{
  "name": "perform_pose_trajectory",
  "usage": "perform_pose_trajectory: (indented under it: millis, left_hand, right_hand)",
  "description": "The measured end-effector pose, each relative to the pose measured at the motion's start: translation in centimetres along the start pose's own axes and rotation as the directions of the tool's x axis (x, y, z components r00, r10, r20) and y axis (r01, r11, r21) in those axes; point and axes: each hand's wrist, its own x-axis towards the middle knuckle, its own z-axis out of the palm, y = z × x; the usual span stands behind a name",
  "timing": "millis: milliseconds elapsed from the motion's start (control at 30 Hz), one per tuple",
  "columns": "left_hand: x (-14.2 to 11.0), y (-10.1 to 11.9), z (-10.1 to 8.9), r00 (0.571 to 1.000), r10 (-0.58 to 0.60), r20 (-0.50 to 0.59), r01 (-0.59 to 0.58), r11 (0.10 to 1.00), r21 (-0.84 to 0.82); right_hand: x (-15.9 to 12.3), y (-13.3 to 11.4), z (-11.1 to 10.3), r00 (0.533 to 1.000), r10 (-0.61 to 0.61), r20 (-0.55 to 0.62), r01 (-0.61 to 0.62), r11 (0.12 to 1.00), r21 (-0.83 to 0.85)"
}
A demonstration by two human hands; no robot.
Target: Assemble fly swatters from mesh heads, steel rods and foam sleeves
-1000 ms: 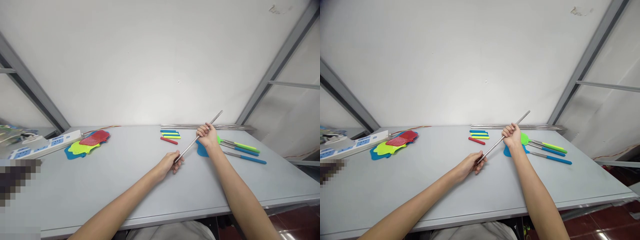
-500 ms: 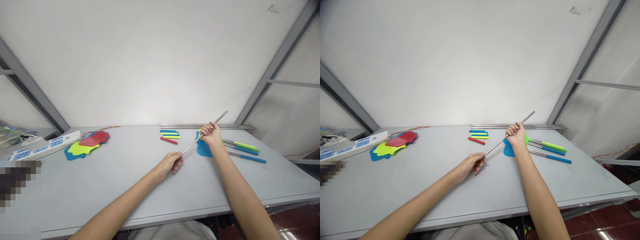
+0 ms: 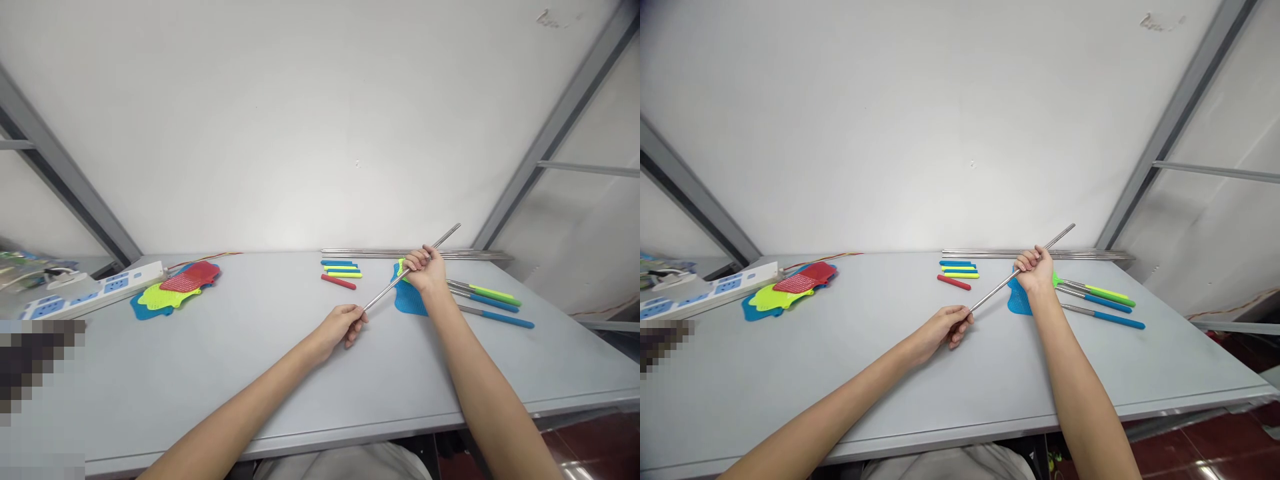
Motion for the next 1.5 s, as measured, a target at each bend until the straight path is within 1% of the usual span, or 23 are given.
perform_pose_trajectory:
  millis: [267, 400, 533, 633, 700, 767, 833, 900, 1033, 1167, 1333, 1500]
  left_hand:
    - [0.0, 0.2, -0.1, 1.0, -0.022, -0.005, 0.022, 0.999, -0.035]
    - [-0.1, 0.3, 0.0, 0.999, -0.021, -0.028, 0.02, 1.0, -0.02]
    - [0.0, 0.2, 0.2, 0.995, 0.024, -0.093, -0.018, 0.998, 0.067]
    - [-0.1, 0.2, 0.2, 0.982, 0.102, -0.159, -0.069, 0.977, 0.203]
    - [-0.2, 0.3, 0.1, 0.961, 0.194, -0.197, -0.124, 0.939, 0.32]
    - [-0.5, 0.4, 0.0, 0.931, 0.298, -0.213, -0.181, 0.88, 0.439]
    - [-0.7, 0.6, -0.1, 0.901, 0.382, -0.208, -0.22, 0.813, 0.539]
    - [-0.9, 0.8, -0.1, 0.88, 0.433, -0.195, -0.236, 0.754, 0.613]
    - [-1.0, 1.1, -0.3, 0.857, 0.485, -0.173, -0.234, 0.667, 0.708]
    - [-0.9, 1.2, -0.5, 0.844, 0.511, -0.162, -0.22, 0.607, 0.764]
    - [-0.8, 1.2, -0.6, 0.826, 0.54, -0.162, -0.206, 0.556, 0.805]
    - [-0.7, 1.2, -0.6, 0.805, 0.57, -0.166, -0.201, 0.525, 0.827]
  right_hand:
    - [-0.1, 0.2, 0.1, 1.0, 0.01, 0.0, -0.01, 1.0, -0.012]
    - [-0.2, 0.4, 0.2, 1.0, 0.004, -0.006, -0.004, 1.0, -0.002]
    - [-0.1, 0.4, 0.0, 1.0, -0.004, -0.017, 0.004, 1.0, 0.001]
    - [0.0, 0.3, -0.2, 1.0, -0.008, -0.025, 0.008, 1.0, 0.003]
    - [0.1, 0.3, -0.4, 0.999, -0.013, -0.034, 0.013, 1.0, 0.01]
    - [0.1, 0.3, -0.5, 0.999, -0.02, -0.049, 0.021, 1.0, 0.023]
    - [0.2, 0.3, -0.7, 0.997, -0.027, -0.068, 0.03, 0.999, 0.039]
    - [0.2, 0.3, -0.8, 0.995, -0.032, -0.089, 0.037, 0.998, 0.055]
    - [0.2, 0.4, -0.9, 0.991, -0.034, -0.127, 0.045, 0.995, 0.083]
    - [0.1, 0.5, -0.8, 0.988, -0.042, -0.151, 0.058, 0.993, 0.105]
    - [0.1, 0.6, -0.7, 0.984, -0.048, -0.171, 0.069, 0.99, 0.12]
    - [0.1, 0.8, -0.7, 0.982, -0.042, -0.186, 0.064, 0.991, 0.115]
